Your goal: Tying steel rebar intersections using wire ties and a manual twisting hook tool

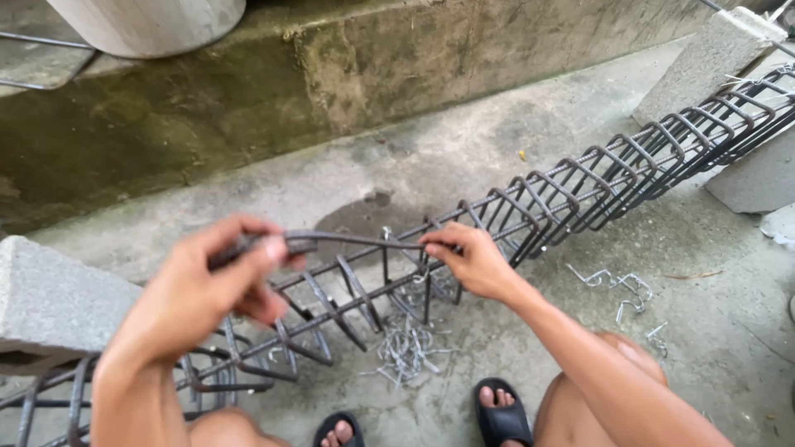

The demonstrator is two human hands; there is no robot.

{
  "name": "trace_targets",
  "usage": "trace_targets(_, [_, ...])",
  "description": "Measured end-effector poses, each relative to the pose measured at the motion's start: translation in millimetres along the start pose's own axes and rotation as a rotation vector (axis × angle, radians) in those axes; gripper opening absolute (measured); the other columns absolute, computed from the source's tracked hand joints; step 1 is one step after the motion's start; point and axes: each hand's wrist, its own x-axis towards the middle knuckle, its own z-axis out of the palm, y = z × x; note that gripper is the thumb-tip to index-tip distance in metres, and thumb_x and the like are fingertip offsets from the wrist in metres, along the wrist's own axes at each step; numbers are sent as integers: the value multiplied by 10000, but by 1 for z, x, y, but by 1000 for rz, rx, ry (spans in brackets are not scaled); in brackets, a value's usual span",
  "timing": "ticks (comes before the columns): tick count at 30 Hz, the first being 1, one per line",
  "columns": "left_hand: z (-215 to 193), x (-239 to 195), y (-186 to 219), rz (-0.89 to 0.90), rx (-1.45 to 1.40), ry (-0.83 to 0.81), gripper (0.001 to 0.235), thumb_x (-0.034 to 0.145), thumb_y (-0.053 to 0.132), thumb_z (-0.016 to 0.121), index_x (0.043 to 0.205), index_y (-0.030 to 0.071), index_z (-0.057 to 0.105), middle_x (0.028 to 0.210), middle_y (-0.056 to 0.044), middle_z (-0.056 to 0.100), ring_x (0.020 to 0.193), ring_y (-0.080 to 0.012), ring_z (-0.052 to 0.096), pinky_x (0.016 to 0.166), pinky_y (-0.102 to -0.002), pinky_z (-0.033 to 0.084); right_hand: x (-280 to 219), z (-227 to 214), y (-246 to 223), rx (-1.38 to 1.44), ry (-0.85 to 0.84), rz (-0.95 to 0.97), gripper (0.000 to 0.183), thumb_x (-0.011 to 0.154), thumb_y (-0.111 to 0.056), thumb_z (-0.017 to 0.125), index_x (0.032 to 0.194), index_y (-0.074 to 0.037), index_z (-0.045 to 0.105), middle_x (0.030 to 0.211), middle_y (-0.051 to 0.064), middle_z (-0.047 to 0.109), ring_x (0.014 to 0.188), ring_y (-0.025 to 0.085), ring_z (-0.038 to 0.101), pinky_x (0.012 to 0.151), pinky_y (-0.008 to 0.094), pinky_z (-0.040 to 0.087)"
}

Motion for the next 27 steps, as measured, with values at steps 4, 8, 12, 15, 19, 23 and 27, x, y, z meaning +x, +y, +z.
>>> trace_targets(4, [6, -12, -65, -110, 331, -358, 308, 934, 242, 649, 1163, 123, 819, 854, -63, 910, 506, -142, 667, 468, -234, 558, -11, -4, 0, -26, 15, -67, 160, 905, -74, 717, 1034, -104, 806, 749, 11, 582, 609, 137, 491, 555, 284, 401])
trace_targets(8, [62, -25, -122, -44, -6, -283, 375, 1008, 267, 580, 1083, 12, 845, 623, -44, 566, 536, -135, 478, 484, -288, 370, -19, 1, -17, 52, 3, -47, 152, 891, -67, 753, 1019, -109, 824, 749, 2, 587, 593, 110, 472, 526, 262, 374])
trace_targets(12, [101, -36, -143, -190, 277, -96, 349, 1009, 431, 470, 1259, 267, 650, 774, -80, 680, 649, -284, 622, 555, -409, 465, -41, 12, -8, -200, 7, 450, 217, 835, -176, 686, 1035, -93, 706, 862, 25, 775, 733, 188, 716, 663, 320, 571])
trace_targets(15, [127, -42, -159, 293, 620, 53, 413, 958, 406, 502, 1357, 315, 556, 989, -66, 816, 818, -364, 768, 634, -501, 581, -52, 29, 6, -440, -213, 622, 356, 850, -394, 663, 1120, -162, 663, 914, 25, 799, 845, 292, 754, 737, 424, 584])
trace_targets(19, [141, -36, -158, 631, 809, 280, 391, 938, 328, 586, 1319, 247, 621, 806, -127, 782, 507, -426, 700, 405, -565, 531, -54, 48, 13, -382, -145, 481, 194, 948, -321, 598, 909, -167, 708, 734, 38, 763, 731, 351, 733, 679, 483, 564])
trace_targets(23, [125, -38, -151, 317, 987, 173, 401, 959, 460, 507, 1314, 293, 585, 814, -110, 783, 621, -473, 727, 542, -628, 567, -54, 49, 15, -376, -168, 457, 221, 953, -339, 591, 945, -167, 730, 789, 33, 781, 748, 350, 733, 678, 473, 562])
trace_targets(27, [112, -36, -126, 365, 932, 141, 384, 962, 390, 527, 1318, 256, 582, 727, -100, 782, 543, -379, 731, 515, -535, 566, -56, 49, 19, -334, -139, 410, 213, 945, -327, 599, 921, -163, 734, 776, 36, 776, 708, 347, 716, 645, 462, 547])
